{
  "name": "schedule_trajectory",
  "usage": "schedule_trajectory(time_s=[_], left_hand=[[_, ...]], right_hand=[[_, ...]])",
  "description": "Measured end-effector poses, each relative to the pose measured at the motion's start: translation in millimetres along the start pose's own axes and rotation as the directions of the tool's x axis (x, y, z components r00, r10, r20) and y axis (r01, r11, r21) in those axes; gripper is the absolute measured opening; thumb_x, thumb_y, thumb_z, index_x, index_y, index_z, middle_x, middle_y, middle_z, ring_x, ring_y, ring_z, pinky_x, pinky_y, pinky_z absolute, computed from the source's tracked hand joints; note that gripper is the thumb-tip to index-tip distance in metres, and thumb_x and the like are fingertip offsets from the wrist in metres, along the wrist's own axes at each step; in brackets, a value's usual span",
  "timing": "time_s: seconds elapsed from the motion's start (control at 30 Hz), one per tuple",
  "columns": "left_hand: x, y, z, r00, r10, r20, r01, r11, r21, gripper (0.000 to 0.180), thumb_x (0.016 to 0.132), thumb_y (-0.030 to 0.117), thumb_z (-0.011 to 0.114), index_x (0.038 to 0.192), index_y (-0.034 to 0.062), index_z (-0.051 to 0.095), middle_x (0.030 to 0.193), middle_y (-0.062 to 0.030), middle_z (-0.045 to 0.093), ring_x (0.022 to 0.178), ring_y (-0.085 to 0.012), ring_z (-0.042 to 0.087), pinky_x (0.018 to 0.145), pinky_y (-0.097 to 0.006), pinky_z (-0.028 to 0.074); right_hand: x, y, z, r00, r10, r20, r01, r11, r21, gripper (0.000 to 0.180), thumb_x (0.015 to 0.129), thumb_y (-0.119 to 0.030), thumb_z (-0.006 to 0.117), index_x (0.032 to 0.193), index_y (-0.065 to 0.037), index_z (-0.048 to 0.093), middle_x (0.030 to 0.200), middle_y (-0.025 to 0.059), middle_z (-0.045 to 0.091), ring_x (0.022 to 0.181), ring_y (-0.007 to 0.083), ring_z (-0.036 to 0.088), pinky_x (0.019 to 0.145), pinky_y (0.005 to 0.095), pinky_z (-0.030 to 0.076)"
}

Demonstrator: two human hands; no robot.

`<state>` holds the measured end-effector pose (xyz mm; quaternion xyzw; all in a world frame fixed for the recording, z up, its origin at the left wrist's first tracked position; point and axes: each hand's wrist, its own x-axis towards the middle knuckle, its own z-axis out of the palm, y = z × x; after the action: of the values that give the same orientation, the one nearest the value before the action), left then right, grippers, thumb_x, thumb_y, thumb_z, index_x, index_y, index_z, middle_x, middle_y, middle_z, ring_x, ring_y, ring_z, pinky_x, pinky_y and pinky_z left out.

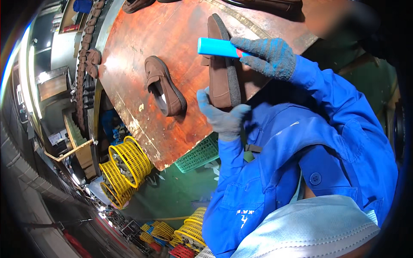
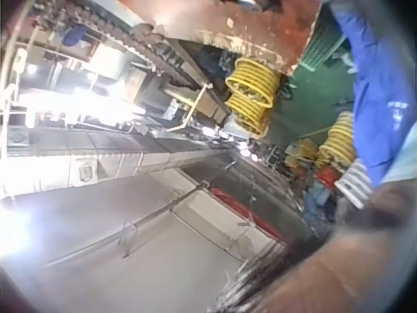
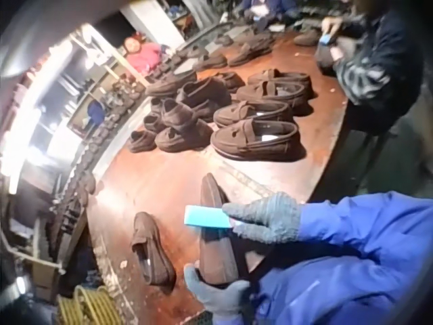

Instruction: Brushing dust and debris off brown leather shoes using a hand brush.

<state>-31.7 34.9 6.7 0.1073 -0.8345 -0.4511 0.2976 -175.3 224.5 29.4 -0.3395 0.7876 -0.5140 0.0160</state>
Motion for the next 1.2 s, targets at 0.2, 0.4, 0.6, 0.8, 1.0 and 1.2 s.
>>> schedule_trajectory(time_s=[0.2,0.4,0.6,0.8,1.0,1.2], left_hand=[[-15.1,7.4,15.5,0.951,0.308,-0.036,-0.286,0.916,0.283,0.080,0.059,0.020,0.094,0.121,0.0059,0.044,0.123,-0.0188,0.048,0.109,-0.0305,0.057,0.093,-0.046,0.048],[-30.3,10.6,9.2,0.978,0.198,-0.067,-0.188,0.974,0.129,0.077,0.058,0.022,0.094,0.112,0.0074,0.040,0.124,-0.0219,0.048,0.110,-0.0376,0.056,0.095,-0.049,0.046],[-39.2,7.6,8.8,0.987,0.145,-0.068,-0.127,0.967,0.221,0.083,0.056,0.024,0.096,0.114,0.0090,0.038,0.126,-0.0229,0.047,0.118,-0.0396,0.050,0.100,-0.049,0.042],[-36.3,8.5,9.7,0.987,0.143,-0.073,-0.129,0.978,0.164,0.083,0.056,0.024,0.096,0.114,0.0076,0.038,0.127,-0.0230,0.047,0.120,-0.0390,0.049,0.100,-0.049,0.042],[-27.6,3.8,-11.7,0.976,0.136,0.168,-0.174,0.956,0.236,0.079,0.056,0.023,0.095,0.112,0.0075,0.041,0.125,-0.0236,0.049,0.116,-0.0402,0.052,0.097,-0.049,0.045],[-48.4,7.0,-19.0,0.960,0.274,0.052,-0.276,0.906,0.321,0.085,0.056,0.023,0.095,0.116,0.0136,0.035,0.127,-0.0225,0.049,0.116,-0.0421,0.053,0.098,-0.052,0.046]], right_hand=[[-12.1,-37.8,1.6,0.980,-0.188,0.065,0.191,0.981,-0.040,0.046,0.094,-0.020,0.062,0.137,-0.007,0.053,0.077,0.0136,0.069,0.071,0.0265,0.071,0.063,0.0369,0.055],[-11.8,-26.8,-4.6,0.899,-0.382,0.215,0.432,0.856,-0.286,0.057,0.086,-0.033,0.070,0.140,-0.027,0.052,0.059,0.0134,0.054,0.049,0.0325,0.057,0.043,0.0421,0.041],[32.2,8.2,-22.8,0.893,-0.379,0.244,0.447,0.807,-0.386,0.048,0.091,-0.033,0.064,0.138,-0.027,0.055,0.063,0.0120,0.055,0.055,0.0294,0.058,0.049,0.0416,0.042],[71.4,27.4,-39.0,0.992,-0.076,0.102,0.117,0.863,-0.491,0.034,0.094,-0.041,0.056,0.125,-0.032,0.064,0.068,0.0109,0.063,0.052,0.0321,0.059,0.046,0.0415,0.043],[12.0,-25.4,-5.8,0.861,-0.464,0.206,0.487,0.870,-0.076,0.045,0.089,-0.035,0.066,0.133,-0.027,0.057,0.078,0.0133,0.066,0.066,0.0327,0.066,0.057,0.0416,0.052],[14.7,3.4,-23.2,0.928,-0.293,0.229,0.348,0.902,-0.255,0.034,0.091,-0.040,0.064,0.123,-0.027,0.067,0.069,0.0101,0.065,0.056,0.0286,0.064,0.055,0.0381,0.051]])
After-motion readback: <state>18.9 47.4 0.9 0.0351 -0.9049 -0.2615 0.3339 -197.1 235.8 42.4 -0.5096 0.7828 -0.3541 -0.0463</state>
